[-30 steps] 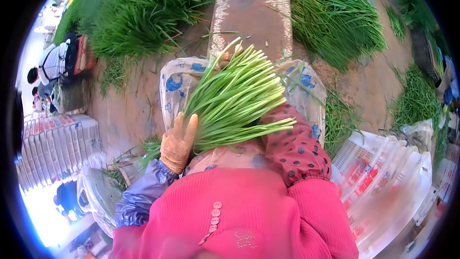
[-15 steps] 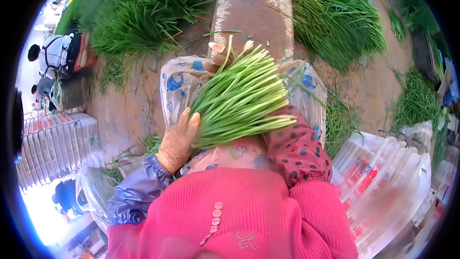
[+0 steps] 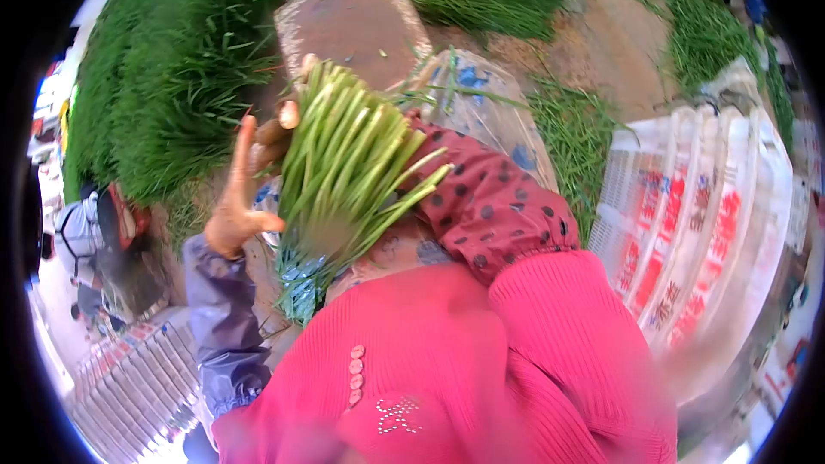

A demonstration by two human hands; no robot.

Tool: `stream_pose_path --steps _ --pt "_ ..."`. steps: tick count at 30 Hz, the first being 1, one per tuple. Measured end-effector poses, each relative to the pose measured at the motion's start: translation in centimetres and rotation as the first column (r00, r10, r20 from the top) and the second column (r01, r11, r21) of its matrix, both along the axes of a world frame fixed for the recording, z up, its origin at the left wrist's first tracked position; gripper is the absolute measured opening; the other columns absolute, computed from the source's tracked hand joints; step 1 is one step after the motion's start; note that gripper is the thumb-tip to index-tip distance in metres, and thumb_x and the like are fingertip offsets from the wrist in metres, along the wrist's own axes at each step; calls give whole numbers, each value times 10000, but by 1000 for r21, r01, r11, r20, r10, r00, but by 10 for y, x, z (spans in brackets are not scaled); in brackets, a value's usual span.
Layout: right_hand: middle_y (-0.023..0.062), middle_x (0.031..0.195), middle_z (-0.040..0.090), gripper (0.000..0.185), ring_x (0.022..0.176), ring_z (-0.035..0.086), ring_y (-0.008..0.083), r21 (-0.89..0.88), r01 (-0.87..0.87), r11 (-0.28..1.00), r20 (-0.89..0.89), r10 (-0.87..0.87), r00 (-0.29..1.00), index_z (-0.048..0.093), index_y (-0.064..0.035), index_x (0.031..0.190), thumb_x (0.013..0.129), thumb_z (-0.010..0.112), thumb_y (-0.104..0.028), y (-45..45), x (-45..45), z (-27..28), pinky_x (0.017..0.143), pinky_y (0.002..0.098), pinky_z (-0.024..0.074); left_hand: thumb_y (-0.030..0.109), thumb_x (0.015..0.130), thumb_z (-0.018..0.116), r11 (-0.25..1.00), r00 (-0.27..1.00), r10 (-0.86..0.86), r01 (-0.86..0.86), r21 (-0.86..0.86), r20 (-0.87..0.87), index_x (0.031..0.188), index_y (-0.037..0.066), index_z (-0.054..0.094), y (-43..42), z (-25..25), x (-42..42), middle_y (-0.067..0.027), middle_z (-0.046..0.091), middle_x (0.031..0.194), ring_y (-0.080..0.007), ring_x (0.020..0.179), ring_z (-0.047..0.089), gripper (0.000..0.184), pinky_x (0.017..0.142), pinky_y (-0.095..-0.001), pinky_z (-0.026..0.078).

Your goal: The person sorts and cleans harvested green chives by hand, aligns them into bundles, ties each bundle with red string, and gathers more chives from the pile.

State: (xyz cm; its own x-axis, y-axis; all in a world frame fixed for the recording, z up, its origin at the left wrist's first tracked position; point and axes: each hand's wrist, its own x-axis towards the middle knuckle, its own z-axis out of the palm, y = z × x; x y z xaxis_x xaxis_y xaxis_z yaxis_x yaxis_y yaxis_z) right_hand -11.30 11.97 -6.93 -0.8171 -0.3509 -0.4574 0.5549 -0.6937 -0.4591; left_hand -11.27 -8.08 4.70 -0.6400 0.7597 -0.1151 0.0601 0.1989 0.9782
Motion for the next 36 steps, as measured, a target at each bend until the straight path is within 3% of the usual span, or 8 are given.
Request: stream_pose_path --steps 10,14,20,25,28,31,33,36 --pt "182 1225 584 667 1108 578 214 -124 -98 987 -31 95 995 495 12 1296 944 418 -549 59 9 -18 839 379 525 290 721 808 999 754 3 29 -37 657 1351 -5 436 24 -30 41 -84 589 1217 -191 1068 575 789 917 -327 463" --pt "153 1167 620 757 1006 622 201 285 20 958 -197 38 980 517 -5 1272 925 347 -656 109 51 41 798 319 522 254 753 778 997 734 68 -72 -22 675 1267 -4 528 16 -27 53 -79 629 1153 -181 1026 599 628 900 -319 477" --pt "38 905 582 690 813 556 87 706 83 703 -474 382 793 414 -35 1408 801 726 -136 111 98 92 707 238 469 306 772 773 973 639 119 -228 39 760 1331 14 469 6 -39 60 -87 604 1205 -195 1040 606 700 902 -329 493" --pt "50 1191 557 657 1090 495 131 598 -27 801 -406 332 851 402 -61 1424 826 674 -74 113 110 80 970 278 396 264 797 754 952 607 183 -305 15 773 1349 25 456 2 -44 68 -105 600 1213 -218 1063 610 671 900 -340 517" --pt "15 816 575 605 748 548 80 610 105 785 -484 266 834 470 -66 1372 801 667 -93 107 108 81 692 244 472 190 821 719 932 515 213 -362 -14 830 1347 33 470 0 -42 71 -101 603 1216 -219 1030 627 603 890 -349 529" --pt "72 750 615 550 691 610 159 763 251 596 -488 275 829 500 -66 1332 804 653 -103 99 112 99 670 287 497 175 820 714 912 478 192 -409 24 857 1344 32 475 1 -47 77 -103 608 1206 -219 1026 628 593 888 -350 532" --pt "130 905 670 568 771 656 265 851 522 58 -482 482 732 498 -111 1353 808 655 -81 95 115 108 691 345 510 215 844 699 904 485 214 -428 17 848 1340 33 480 -7 -60 83 -105 611 1196 -216 1015 630 572 883 -353 532" --pt "152 801 634 468 694 614 306 839 540 -69 -445 486 752 572 -120 1271 811 659 -100 89 115 114 624 360 496 267 876 669 884 365 172 -468 21 915 1350 33 462 -14 -66 87 -105 604 1197 -219 1026 622 567 884 -360 529"
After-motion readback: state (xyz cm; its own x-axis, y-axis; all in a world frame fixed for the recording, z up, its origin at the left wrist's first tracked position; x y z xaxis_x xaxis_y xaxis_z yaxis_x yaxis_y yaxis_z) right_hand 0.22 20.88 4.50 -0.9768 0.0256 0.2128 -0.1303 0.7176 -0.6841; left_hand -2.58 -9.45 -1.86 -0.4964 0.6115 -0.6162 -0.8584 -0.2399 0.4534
